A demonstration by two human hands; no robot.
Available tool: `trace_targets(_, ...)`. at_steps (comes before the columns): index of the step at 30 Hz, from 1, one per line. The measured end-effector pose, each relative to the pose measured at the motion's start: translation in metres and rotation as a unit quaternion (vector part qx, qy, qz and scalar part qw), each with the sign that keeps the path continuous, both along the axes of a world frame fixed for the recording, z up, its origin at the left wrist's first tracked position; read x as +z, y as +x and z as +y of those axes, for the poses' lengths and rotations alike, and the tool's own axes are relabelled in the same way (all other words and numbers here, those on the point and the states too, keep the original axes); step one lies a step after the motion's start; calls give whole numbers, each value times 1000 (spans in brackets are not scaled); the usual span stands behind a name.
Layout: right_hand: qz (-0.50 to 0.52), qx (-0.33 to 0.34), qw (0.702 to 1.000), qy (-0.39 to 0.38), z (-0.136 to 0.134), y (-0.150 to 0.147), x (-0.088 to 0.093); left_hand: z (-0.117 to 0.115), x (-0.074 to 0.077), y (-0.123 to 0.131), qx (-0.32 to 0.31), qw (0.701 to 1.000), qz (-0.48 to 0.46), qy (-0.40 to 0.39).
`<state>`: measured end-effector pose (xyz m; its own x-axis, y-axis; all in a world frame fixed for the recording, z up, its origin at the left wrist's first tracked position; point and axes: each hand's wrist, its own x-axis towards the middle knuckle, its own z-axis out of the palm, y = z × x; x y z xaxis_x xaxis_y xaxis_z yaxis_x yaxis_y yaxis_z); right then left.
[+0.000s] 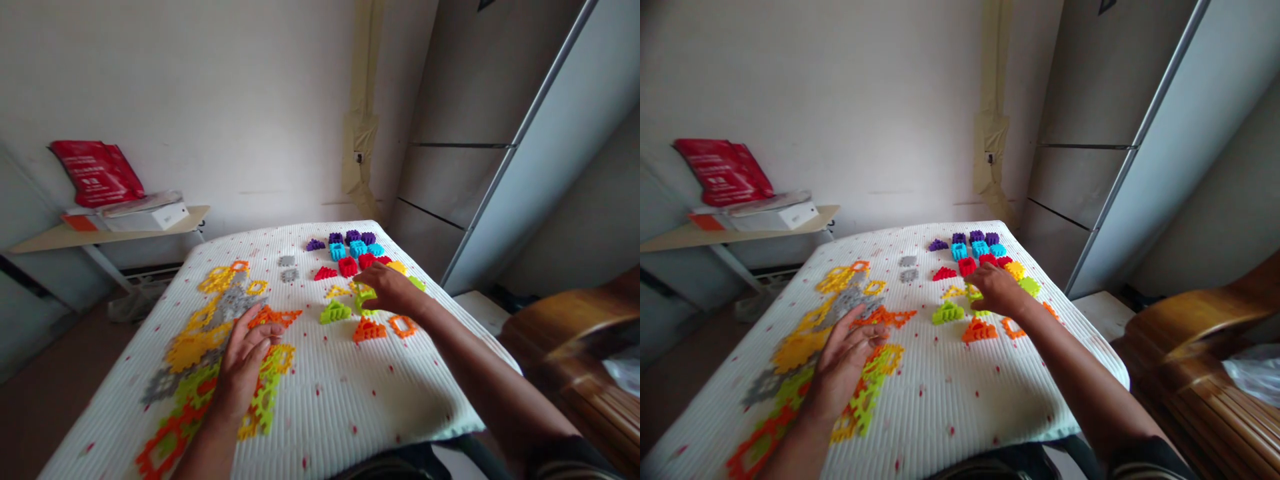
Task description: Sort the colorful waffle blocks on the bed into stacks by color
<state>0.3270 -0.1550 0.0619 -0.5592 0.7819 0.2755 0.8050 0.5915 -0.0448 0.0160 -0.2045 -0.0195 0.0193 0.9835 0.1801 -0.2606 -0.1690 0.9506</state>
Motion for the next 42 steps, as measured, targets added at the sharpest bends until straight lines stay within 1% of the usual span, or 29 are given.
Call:
trace_targets(2,-42,-26,999,-21,11,14,-6,2,0,0,17,1000,-5,-4)
trace_targets(4,-73,-34,996,-42,19,20,-13,2,0,1,20,1000,-8,-8)
trace_targets(9,-112,-38,991,-67,26,15,-24,3,-2,3,27,999,-13,-9)
trace_targets(13,-137,-47,986,-79,28,10,-25,4,-2,2,31,999,-13,-13)
trace_targets(17,-152,-42,983,-99,31,7,-25,2,1,4,37,999,-15,-17)
trace_targets(22,-159,-50,980,-113,33,6,-28,1,4,6,43,999,-21,-20)
trace_targets(29,-156,-58,976,-140,35,6,-31,1,4,7,44,998,-25,-22)
trace_targets(32,-153,-58,977,-141,33,5,-31,0,4,9,41,999,-29,-16)
trace_targets(35,-158,-57,977,-135,32,4,-31,0,7,7,40,999,-24,-4)
trace_targets(37,-160,-54,977,-130,31,4,-32,2,12,-1,69,997,-17,7)
trace_targets(39,-155,-53,979,-123,31,5,-31,5,17,-17,134,991,5,27)
trace_targets(41,-138,-48,983,-109,30,7,-30,8,22,-39,210,974,73,40)
trace_targets(42,-127,-45,986,-95,29,8,-28,9,23,-51,242,961,129,40)
